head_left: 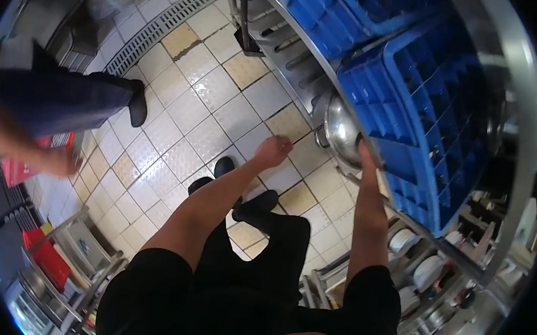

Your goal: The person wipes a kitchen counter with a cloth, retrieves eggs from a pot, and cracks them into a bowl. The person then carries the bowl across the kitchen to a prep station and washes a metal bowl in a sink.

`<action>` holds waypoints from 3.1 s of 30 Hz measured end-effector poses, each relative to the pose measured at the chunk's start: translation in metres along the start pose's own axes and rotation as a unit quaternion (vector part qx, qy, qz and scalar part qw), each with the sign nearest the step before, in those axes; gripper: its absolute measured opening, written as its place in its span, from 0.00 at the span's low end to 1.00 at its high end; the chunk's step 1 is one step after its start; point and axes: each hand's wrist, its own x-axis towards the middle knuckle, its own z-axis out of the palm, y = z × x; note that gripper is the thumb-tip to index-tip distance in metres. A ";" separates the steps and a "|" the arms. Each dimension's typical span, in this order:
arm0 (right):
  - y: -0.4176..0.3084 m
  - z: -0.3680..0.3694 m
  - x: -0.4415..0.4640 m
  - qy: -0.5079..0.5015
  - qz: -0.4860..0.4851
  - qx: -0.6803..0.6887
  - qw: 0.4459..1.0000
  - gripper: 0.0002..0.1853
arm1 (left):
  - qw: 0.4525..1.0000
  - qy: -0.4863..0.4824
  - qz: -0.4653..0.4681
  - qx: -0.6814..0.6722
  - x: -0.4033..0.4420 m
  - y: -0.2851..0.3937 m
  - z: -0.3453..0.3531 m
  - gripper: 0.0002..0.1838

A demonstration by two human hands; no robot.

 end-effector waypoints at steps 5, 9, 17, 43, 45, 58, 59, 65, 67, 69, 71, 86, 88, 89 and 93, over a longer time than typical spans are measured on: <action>0.001 -0.010 0.028 -0.041 0.003 -0.024 0.999 0.28 | 0.997 0.024 0.076 -0.023 0.098 0.013 0.033 0.20; -0.003 -0.002 0.053 0.012 -0.046 0.019 0.999 0.27 | 0.996 -0.004 0.087 -0.010 0.153 0.031 0.046 0.31; -0.061 0.011 0.081 0.163 -0.177 0.218 0.946 0.27 | 0.877 -0.113 -0.078 -0.461 0.177 0.015 0.022 0.28; 0.056 0.084 0.070 0.045 -0.014 0.045 0.998 0.32 | 0.867 0.028 0.018 -0.497 0.165 -0.043 0.020 0.09; 0.050 0.084 0.069 0.041 -0.004 0.017 0.999 0.35 | 0.868 0.047 0.011 -0.495 0.165 -0.042 0.023 0.06; 0.048 0.095 0.073 0.128 -0.049 0.027 0.990 0.40 | 0.865 0.029 0.024 -0.500 0.164 -0.044 0.025 0.08; 0.043 0.085 0.066 0.096 -0.051 0.040 0.993 0.38 | 0.863 0.026 0.031 -0.503 0.159 -0.038 0.025 0.08; 0.038 0.091 0.074 0.013 -0.084 0.023 0.996 0.28 | 0.868 0.021 0.033 -0.496 0.155 -0.035 0.024 0.06; 0.046 0.116 0.093 0.014 -0.101 0.021 0.995 0.26 | 0.867 0.017 0.036 -0.496 0.155 -0.035 0.025 0.06; 0.047 0.121 0.098 0.000 -0.096 0.007 0.995 0.25 | 0.867 0.014 0.039 -0.497 0.154 -0.036 0.027 0.06; 0.040 0.106 0.079 0.000 -0.085 0.030 0.996 0.25 | 0.860 0.017 0.037 -0.508 0.155 -0.037 0.030 0.06; 0.132 0.130 0.130 -0.048 -0.083 0.575 0.813 0.15 | 0.843 0.005 0.045 -0.536 0.146 -0.026 0.027 0.05; 0.129 0.116 0.116 -0.120 0.011 0.852 0.510 0.15 | 0.837 0.019 0.039 -0.545 0.145 -0.024 0.028 0.04; 0.124 0.110 0.107 -0.150 0.055 0.934 0.318 0.15 | 0.834 0.017 0.039 -0.550 0.146 -0.025 0.029 0.04; 0.086 0.071 0.056 -0.047 0.043 0.978 0.198 0.19 | 0.827 0.027 0.029 -0.561 0.150 -0.027 0.030 0.04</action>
